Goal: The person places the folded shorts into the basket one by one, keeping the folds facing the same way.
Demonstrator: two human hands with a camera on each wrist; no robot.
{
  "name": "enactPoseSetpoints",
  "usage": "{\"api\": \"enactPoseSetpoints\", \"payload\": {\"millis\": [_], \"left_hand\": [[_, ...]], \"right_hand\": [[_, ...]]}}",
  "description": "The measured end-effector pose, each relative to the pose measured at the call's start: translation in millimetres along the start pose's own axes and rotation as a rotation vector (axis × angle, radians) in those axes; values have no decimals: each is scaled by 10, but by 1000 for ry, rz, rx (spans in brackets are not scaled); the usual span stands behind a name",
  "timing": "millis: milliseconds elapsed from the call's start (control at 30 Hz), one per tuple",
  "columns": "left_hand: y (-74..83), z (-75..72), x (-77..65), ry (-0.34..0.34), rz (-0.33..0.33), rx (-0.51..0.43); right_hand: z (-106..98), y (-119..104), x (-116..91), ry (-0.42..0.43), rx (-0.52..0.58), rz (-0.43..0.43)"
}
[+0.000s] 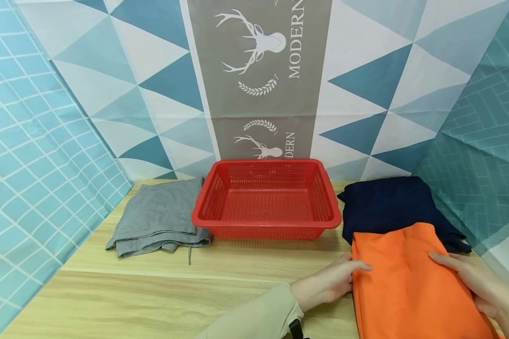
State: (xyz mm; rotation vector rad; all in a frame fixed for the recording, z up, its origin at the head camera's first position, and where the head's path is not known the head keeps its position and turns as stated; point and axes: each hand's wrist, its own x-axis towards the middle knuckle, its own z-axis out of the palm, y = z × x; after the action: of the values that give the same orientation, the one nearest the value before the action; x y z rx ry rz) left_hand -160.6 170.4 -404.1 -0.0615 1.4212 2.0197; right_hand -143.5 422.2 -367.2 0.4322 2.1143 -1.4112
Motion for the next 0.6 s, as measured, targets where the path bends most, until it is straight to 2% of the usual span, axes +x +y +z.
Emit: {"api": "enactPoseSetpoints", "payload": {"millis": [67, 300, 600], "left_hand": [[-3, -8, 4, -9, 18, -23], [36, -8, -33, -33, 44, -53], [149, -40, -107, -62, 98, -15]], "right_hand": [[-2, -7, 15, -38, 29, -23], [44, -5, 3, -55, 175, -5], [102, -106, -62, -78, 221, -22]]}}
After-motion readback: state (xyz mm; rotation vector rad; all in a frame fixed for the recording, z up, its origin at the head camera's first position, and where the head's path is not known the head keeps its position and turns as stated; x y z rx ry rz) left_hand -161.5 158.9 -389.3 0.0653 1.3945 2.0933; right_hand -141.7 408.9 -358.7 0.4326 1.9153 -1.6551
